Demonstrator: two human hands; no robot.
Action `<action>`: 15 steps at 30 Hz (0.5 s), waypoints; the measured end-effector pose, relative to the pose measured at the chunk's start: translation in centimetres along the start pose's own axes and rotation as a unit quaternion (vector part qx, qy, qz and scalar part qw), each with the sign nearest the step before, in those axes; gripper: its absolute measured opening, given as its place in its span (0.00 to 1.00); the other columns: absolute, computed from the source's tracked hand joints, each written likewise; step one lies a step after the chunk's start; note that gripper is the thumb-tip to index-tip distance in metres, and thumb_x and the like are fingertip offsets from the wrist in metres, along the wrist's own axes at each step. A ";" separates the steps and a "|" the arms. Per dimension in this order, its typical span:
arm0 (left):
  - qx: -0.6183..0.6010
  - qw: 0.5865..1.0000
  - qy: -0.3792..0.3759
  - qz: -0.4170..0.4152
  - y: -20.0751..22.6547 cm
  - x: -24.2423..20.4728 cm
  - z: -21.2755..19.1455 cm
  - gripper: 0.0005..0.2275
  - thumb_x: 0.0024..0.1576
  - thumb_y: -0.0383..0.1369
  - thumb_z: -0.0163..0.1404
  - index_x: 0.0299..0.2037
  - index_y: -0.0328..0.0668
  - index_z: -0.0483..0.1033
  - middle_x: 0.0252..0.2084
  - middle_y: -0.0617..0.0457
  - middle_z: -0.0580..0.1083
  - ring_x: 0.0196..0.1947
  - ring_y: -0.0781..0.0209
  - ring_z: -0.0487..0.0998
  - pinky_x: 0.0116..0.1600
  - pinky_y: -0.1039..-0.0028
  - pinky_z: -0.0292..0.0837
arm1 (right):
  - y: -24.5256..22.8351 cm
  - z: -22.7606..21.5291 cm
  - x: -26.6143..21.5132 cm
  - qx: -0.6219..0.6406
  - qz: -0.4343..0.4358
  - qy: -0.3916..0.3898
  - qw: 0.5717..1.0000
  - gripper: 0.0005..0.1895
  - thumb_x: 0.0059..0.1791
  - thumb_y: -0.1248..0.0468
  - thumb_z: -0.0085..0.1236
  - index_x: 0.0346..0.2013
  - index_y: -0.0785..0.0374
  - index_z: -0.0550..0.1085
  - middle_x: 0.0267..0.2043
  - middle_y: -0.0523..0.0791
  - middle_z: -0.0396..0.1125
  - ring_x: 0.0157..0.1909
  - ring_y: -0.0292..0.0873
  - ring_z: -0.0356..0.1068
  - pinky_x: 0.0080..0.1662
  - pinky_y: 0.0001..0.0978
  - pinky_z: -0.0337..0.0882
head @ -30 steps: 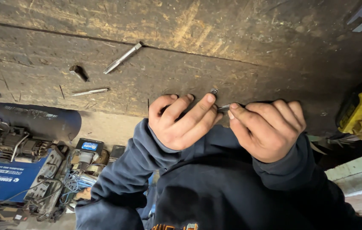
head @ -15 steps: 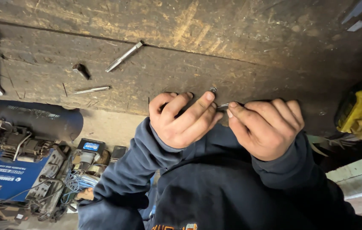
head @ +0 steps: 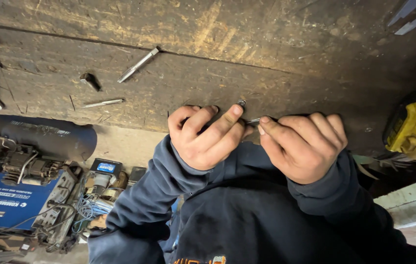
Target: The person aligns two small metal brackets on a wooden workbench and uses a power drill to create holes in them. They repeatedly adjust the position of the brackets and the drill, occasionally losing focus on the task due to camera movement.
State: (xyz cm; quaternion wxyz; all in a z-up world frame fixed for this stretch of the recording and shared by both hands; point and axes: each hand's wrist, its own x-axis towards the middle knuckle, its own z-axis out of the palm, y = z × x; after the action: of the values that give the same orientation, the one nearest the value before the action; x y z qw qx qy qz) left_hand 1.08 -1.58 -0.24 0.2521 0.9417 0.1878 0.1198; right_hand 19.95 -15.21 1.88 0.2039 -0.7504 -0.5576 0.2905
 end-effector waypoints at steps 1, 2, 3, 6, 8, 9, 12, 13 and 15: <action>0.001 1.000 0.002 0.001 0.0 0.0 0.1 0.08 0.61 0.38 0.64 0.45 0.50 0.79 0.54 0.58 0.78 0.46 0.59 0.70 0.51 0.69 0.63 | 0.0 0.0 0.0 -0.001 -0.002 0.001 1.000 0.09 0.48 0.63 0.72 0.43 0.53 0.84 0.37 0.36 0.72 0.34 0.40 0.66 0.42 0.36 0.60; 0.001 1.000 0.001 0.000 0.0 0.0 0.1 0.08 0.61 0.38 0.64 0.45 0.50 0.79 0.54 0.58 0.78 0.46 0.59 0.70 0.51 0.69 0.63 | 0.1 0.1 0.0 0.000 -0.002 0.001 1.000 0.09 0.48 0.63 0.72 0.43 0.53 0.84 0.37 0.36 0.72 0.34 0.40 0.66 0.42 0.36 0.60; -0.001 1.000 0.003 0.001 0.0 0.0 0.1 0.08 0.61 0.38 0.65 0.44 0.50 0.80 0.55 0.58 0.78 0.46 0.59 0.70 0.51 0.69 0.63 | 0.2 0.2 -0.1 -0.003 -0.005 0.002 1.000 0.09 0.48 0.63 0.72 0.43 0.53 0.84 0.37 0.36 0.72 0.33 0.39 0.66 0.42 0.35 0.60; -0.004 1.000 0.005 0.002 0.0 0.0 0.1 0.07 0.61 0.36 0.65 0.42 0.50 0.79 0.55 0.58 0.78 0.45 0.59 0.70 0.51 0.69 0.63 | 0.2 0.3 -0.3 -0.006 -0.008 0.005 1.000 0.09 0.48 0.63 0.72 0.42 0.53 0.84 0.37 0.36 0.72 0.33 0.39 0.65 0.42 0.35 0.60; -0.004 1.000 0.007 0.004 0.0 0.0 0.1 0.07 0.61 0.35 0.65 0.40 0.50 0.78 0.55 0.58 0.78 0.45 0.59 0.70 0.50 0.69 0.63 | 0.2 0.3 -0.3 -0.007 -0.009 0.007 1.000 0.09 0.48 0.63 0.72 0.42 0.53 0.84 0.37 0.36 0.72 0.33 0.39 0.65 0.42 0.35 0.59; -0.005 1.000 0.006 0.002 0.0 0.1 0.0 0.07 0.60 0.35 0.65 0.39 0.50 0.78 0.54 0.58 0.78 0.45 0.59 0.70 0.51 0.69 0.63 | 0.2 0.3 -0.3 -0.006 -0.009 0.007 1.000 0.09 0.48 0.63 0.72 0.42 0.53 0.84 0.37 0.36 0.72 0.33 0.39 0.65 0.42 0.36 0.60; -0.007 1.000 0.005 -0.001 0.1 0.0 0.0 0.07 0.60 0.35 0.65 0.38 0.50 0.78 0.54 0.58 0.78 0.45 0.59 0.70 0.51 0.68 0.63 | 0.3 0.4 -0.3 -0.005 -0.009 0.009 1.000 0.09 0.48 0.62 0.72 0.42 0.52 0.84 0.38 0.36 0.72 0.34 0.40 0.66 0.42 0.36 0.60; -0.010 1.000 0.005 -0.001 0.1 0.0 0.0 0.07 0.61 0.35 0.65 0.39 0.50 0.79 0.55 0.58 0.78 0.46 0.59 0.70 0.51 0.68 0.63 | 0.3 0.4 -0.4 -0.005 -0.010 0.011 1.000 0.09 0.48 0.62 0.71 0.42 0.52 0.84 0.38 0.36 0.72 0.34 0.40 0.66 0.42 0.36 0.60; -0.006 1.000 0.008 -0.001 0.1 -0.1 0.1 0.07 0.61 0.35 0.65 0.39 0.50 0.79 0.55 0.58 0.78 0.46 0.58 0.70 0.51 0.68 0.63 | 0.3 0.4 -0.4 -0.003 -0.007 0.010 1.000 0.08 0.49 0.63 0.71 0.43 0.53 0.84 0.39 0.36 0.72 0.35 0.40 0.67 0.43 0.36 0.61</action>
State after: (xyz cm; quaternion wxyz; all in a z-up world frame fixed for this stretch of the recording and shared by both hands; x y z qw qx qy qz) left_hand 1.06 -1.73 -0.23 0.2562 0.9391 0.1900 0.1281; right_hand 19.80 -15.72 1.49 0.2094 -0.7501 -0.5615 0.2796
